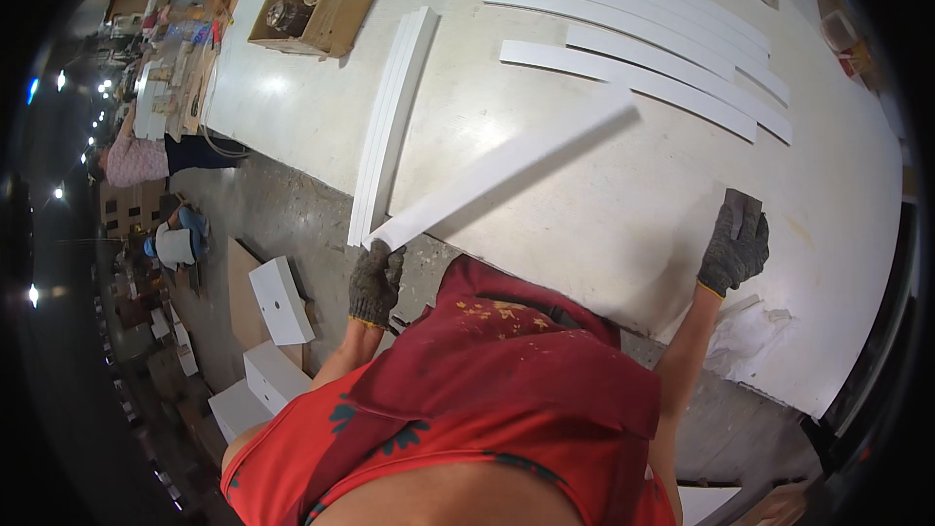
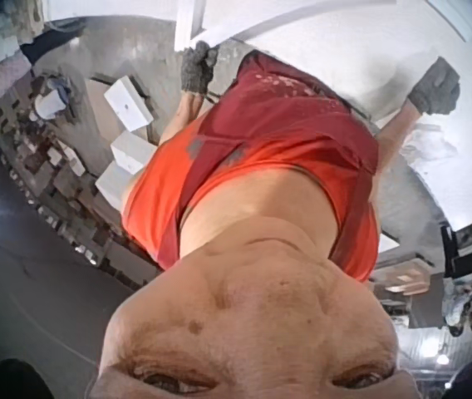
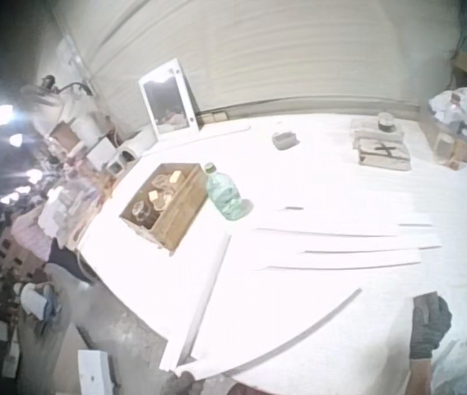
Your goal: The person sands the edges and surfaces of white wooden strips by hand with a sanding block, handling the strips one at a time and placing them in a stack.
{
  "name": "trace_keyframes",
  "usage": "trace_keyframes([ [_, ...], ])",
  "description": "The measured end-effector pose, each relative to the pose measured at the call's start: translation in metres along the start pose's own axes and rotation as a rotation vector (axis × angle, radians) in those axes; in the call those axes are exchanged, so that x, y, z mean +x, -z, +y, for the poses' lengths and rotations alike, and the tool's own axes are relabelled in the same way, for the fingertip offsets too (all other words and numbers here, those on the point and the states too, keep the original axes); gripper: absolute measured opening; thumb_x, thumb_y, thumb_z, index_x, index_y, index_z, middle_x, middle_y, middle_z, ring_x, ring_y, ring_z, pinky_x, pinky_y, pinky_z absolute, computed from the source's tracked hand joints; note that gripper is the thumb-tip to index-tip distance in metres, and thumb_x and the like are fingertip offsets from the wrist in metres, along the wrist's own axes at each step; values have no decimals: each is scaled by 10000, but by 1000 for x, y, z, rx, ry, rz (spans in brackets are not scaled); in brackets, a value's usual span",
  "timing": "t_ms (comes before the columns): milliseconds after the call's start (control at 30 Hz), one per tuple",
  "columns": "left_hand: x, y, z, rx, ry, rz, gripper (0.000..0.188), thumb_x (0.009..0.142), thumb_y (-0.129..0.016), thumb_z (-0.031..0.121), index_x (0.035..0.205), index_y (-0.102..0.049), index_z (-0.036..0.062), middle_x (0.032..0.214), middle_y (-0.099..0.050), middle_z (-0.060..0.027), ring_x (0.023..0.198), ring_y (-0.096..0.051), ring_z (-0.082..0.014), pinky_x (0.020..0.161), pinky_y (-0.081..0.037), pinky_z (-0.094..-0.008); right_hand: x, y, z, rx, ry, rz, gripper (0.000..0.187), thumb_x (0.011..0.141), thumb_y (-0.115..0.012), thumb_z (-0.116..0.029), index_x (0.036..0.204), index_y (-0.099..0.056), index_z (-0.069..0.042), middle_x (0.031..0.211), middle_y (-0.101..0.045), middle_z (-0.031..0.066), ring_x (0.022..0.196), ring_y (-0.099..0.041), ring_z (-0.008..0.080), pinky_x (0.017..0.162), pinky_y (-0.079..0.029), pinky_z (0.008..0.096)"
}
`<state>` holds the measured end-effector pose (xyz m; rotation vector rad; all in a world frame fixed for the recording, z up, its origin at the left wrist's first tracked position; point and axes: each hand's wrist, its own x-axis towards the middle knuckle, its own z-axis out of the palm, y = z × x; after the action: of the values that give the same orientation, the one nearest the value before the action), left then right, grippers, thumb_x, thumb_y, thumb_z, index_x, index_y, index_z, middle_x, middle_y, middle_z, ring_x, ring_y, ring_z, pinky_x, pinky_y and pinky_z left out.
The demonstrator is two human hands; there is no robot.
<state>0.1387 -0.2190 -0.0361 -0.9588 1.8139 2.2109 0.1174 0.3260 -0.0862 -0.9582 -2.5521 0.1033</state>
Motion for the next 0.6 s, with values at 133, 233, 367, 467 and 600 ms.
trace_keyframes([
  [133,-6,-2,0,-288,-30,222,218,999,-642,218,1115,-597,39,946,-657,-54,748,-632,-120,583,-519,-216,3,9,-5,-26,11,-42,514,852,-750,-351,1313,-659,-141,1306,-645,171,1140,-643,362,975,-516,441],
  [233,1,-11,13,-403,-211,205,265,1002,-636,195,1188,-584,14,948,-662,-64,799,-648,-140,629,-529,-227,1,2,1,-5,33,-2,511,856,-744,-364,1312,-660,-150,1308,-644,173,1164,-629,362,990,-504,445],
  [367,6,-20,13,-372,-316,237,288,996,-631,133,1237,-563,-8,998,-679,-99,848,-668,-171,722,-558,-259,-2,-2,2,-8,29,14,509,861,-737,-380,1317,-658,-170,1314,-641,173,1185,-618,360,1008,-489,455],
  [467,9,-17,-2,-247,-335,238,300,985,-625,83,1259,-567,-21,1043,-690,-124,897,-682,-193,773,-574,-293,-1,-5,6,-13,40,21,509,862,-734,-390,1319,-658,-182,1316,-640,174,1182,-619,360,1011,-486,461],
  [600,6,-32,-11,-211,-322,273,316,967,-616,32,1273,-569,-35,1065,-686,-127,912,-683,-206,788,-577,-309,-3,-6,7,-1,41,34,502,863,-729,-404,1311,-665,-187,1316,-640,176,1174,-622,363,1004,-490,459],
])
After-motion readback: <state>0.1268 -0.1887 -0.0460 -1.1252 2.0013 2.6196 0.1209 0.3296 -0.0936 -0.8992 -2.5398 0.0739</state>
